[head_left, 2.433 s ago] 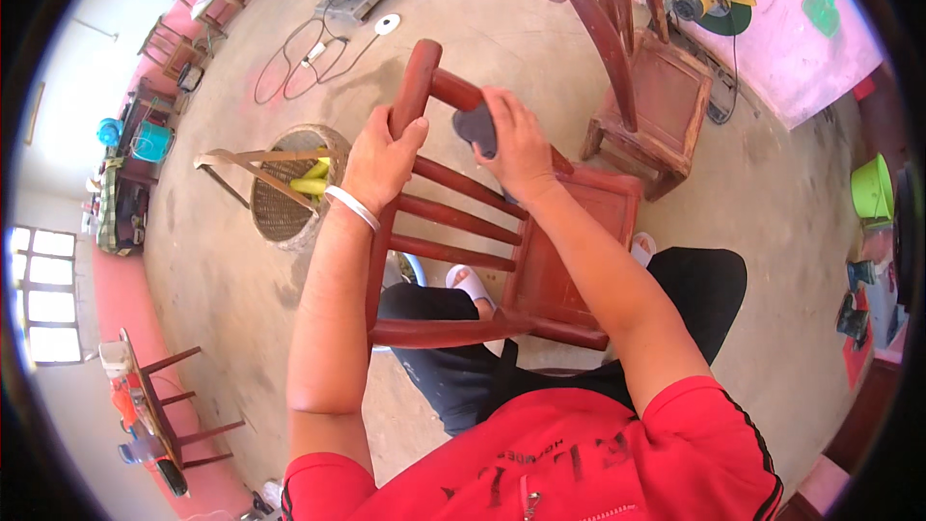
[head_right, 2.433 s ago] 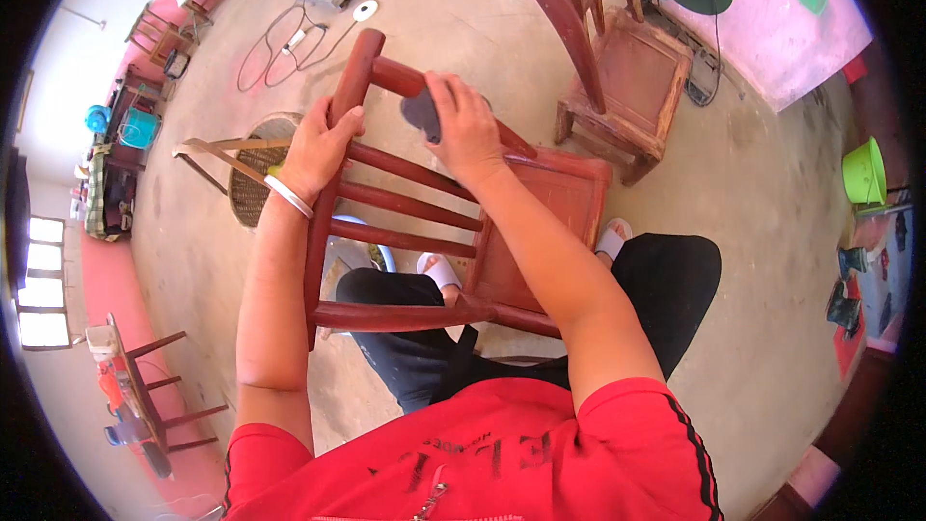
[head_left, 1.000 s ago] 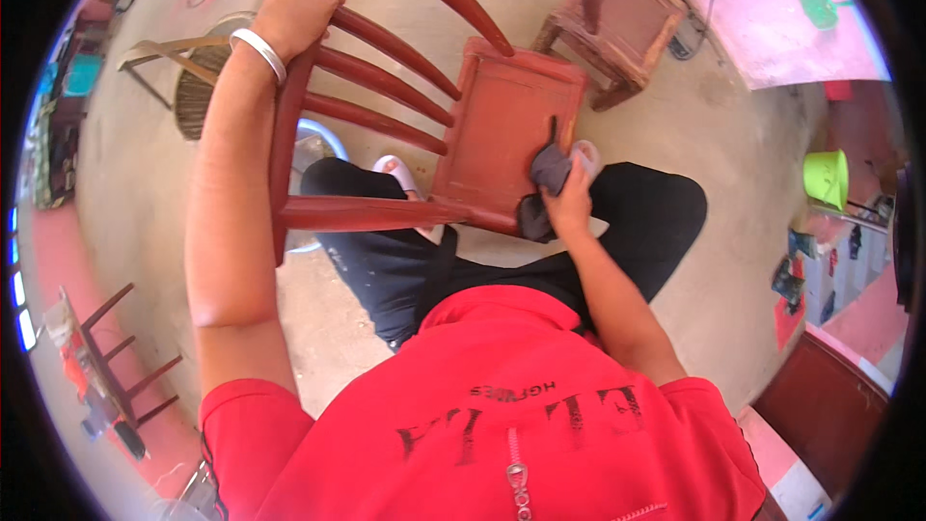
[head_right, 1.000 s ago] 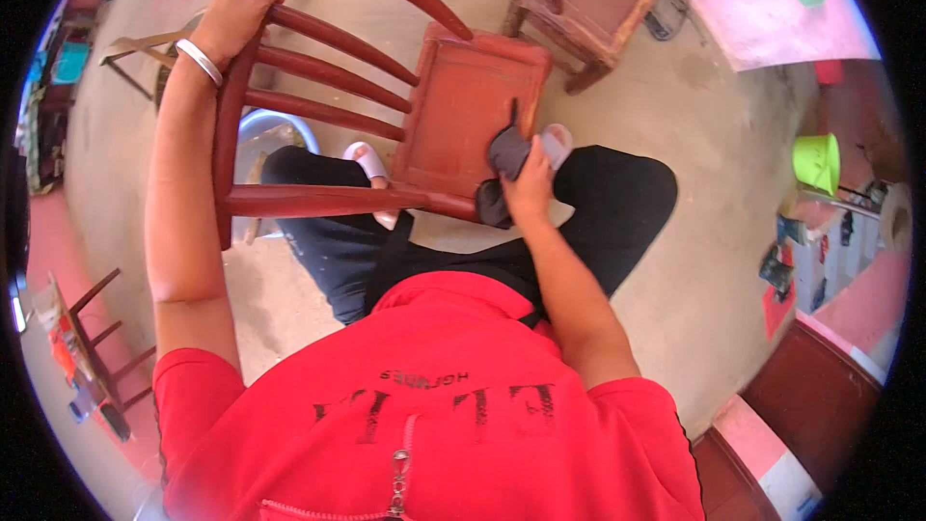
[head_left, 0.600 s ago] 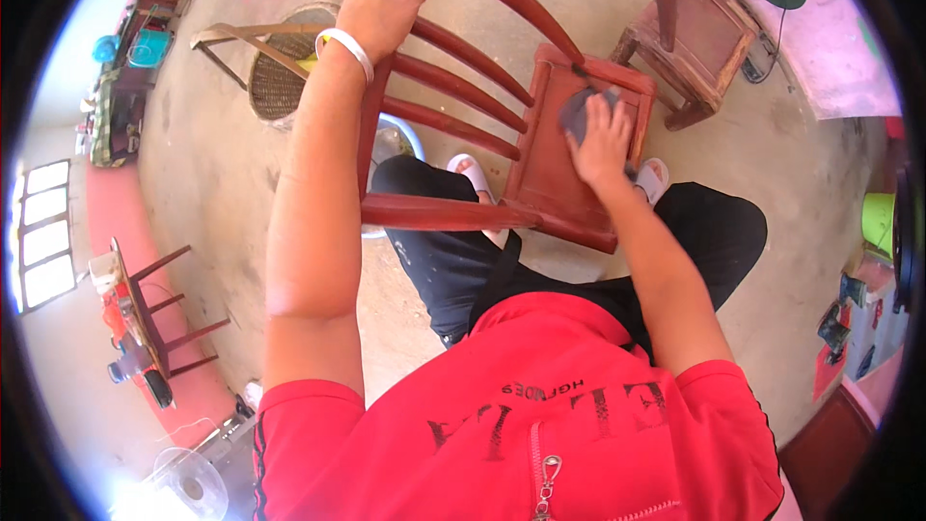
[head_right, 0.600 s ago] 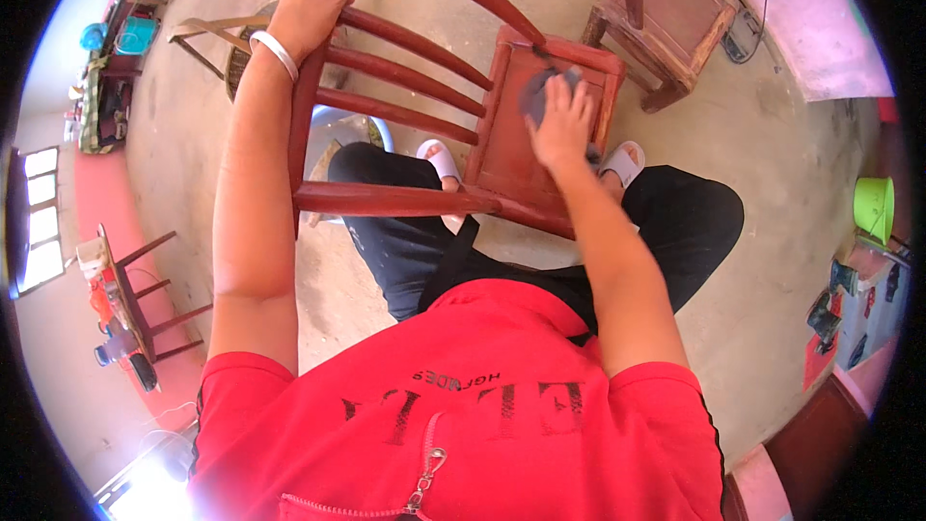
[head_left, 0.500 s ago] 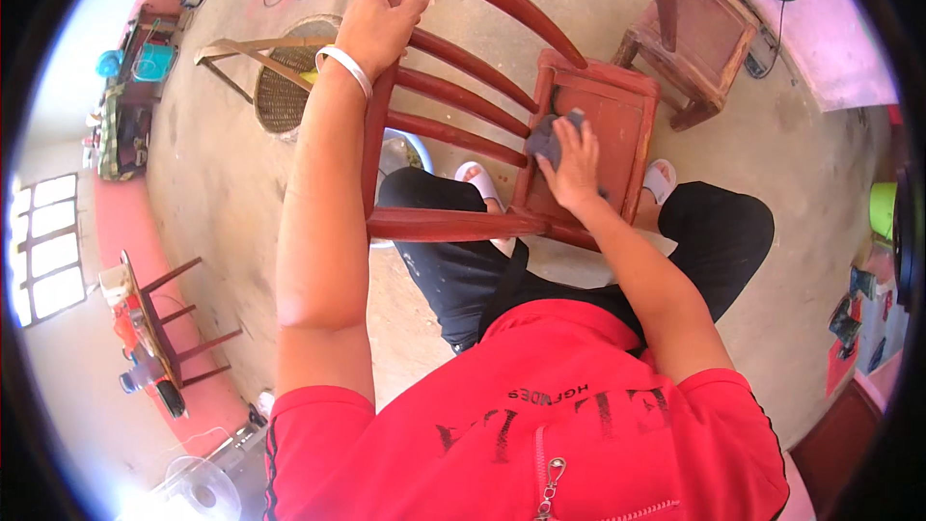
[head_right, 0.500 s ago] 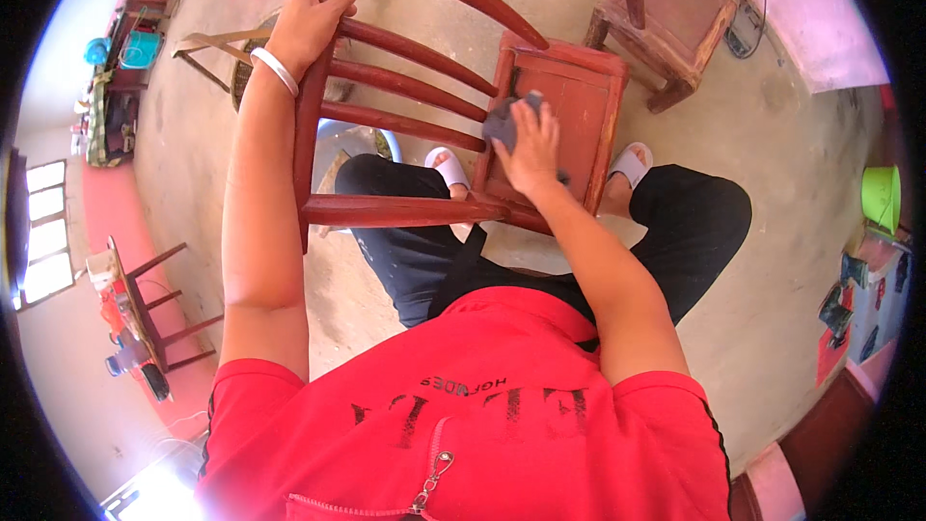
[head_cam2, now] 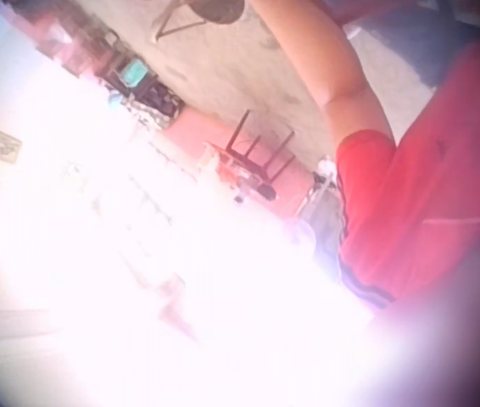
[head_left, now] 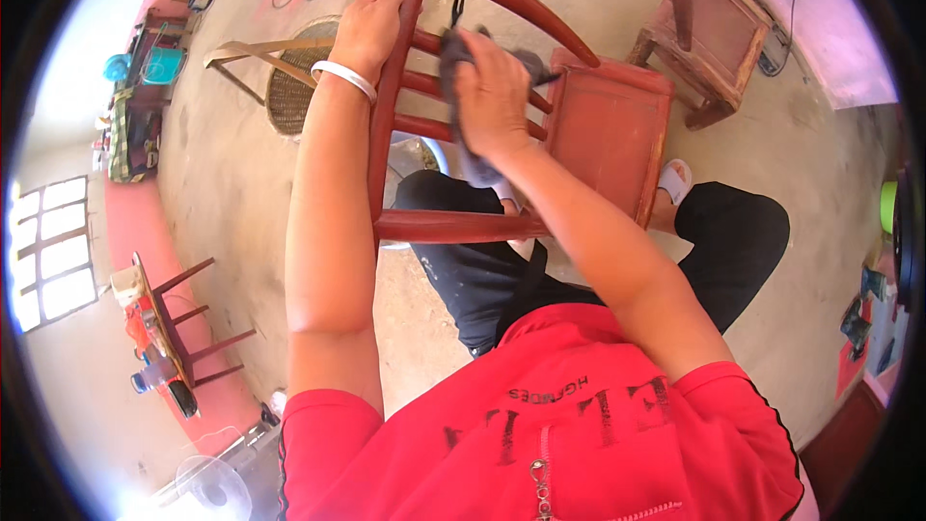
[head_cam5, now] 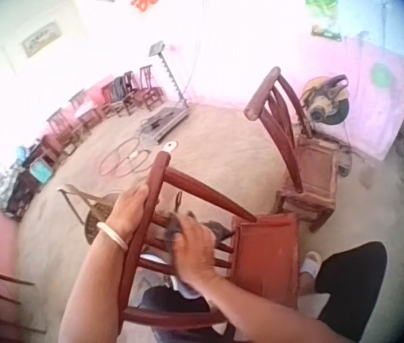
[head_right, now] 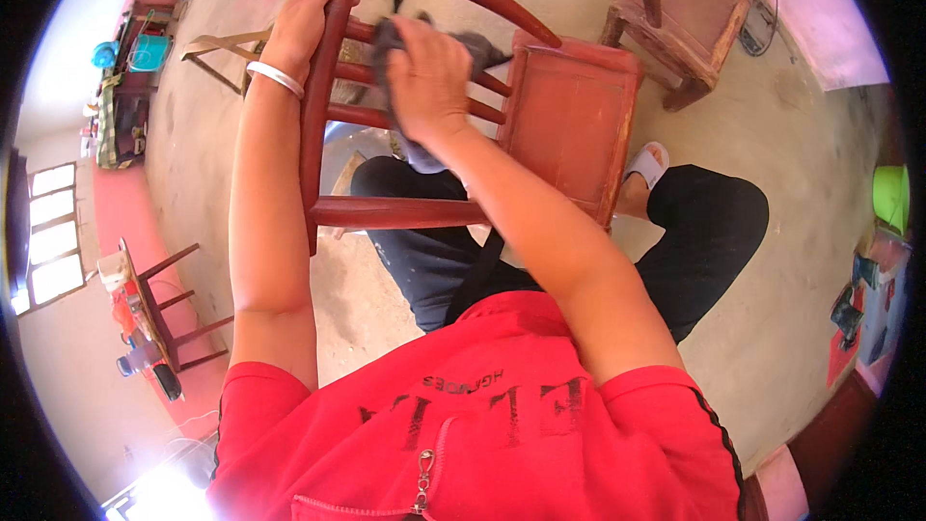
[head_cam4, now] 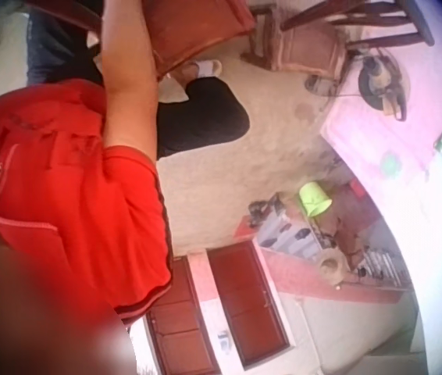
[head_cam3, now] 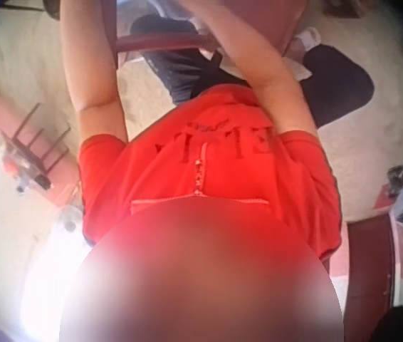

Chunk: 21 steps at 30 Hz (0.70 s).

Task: Cleaning a chair with a cloth and then slicing cucumbers on a wooden board.

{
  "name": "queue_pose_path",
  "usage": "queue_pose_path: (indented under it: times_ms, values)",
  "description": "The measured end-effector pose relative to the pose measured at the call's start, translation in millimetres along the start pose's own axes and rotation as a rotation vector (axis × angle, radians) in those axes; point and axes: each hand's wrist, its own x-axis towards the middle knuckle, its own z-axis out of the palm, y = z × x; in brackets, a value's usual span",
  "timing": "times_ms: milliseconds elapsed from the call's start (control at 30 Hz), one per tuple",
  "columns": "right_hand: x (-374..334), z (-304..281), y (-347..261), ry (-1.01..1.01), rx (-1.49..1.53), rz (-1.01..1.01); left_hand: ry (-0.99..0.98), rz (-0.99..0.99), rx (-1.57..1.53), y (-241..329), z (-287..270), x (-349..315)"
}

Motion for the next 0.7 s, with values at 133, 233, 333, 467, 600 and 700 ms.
queue_pose_path:
  times_ms: [133, 233, 333, 467, 600, 700]
  values:
    - [-62, -9, 107, -0.047, -0.095, 0.204, -0.024, -0.077, -0.233, 13, 10, -6]
    - [-89, -19, 143, -0.099, -0.315, 0.262, -0.041, -0.122, -0.386, 23, 24, -13]
    - [-76, -4, 114, 0.033, -0.086, 0.548, -0.064, -0.116, -0.389, 32, 27, -16]
    - [-37, -10, -14, -0.008, 0.118, 0.124, -0.025, -0.189, -0.501, 16, 9, -22]
    - [-6, -34, -73, -0.051, 0.336, -0.162, -0.163, -0.231, -0.651, 12, 6, -11]
    - [-33, -43, -42, -0.109, 0.1, -0.297, -0.083, -0.23, -0.592, 19, 16, -12]
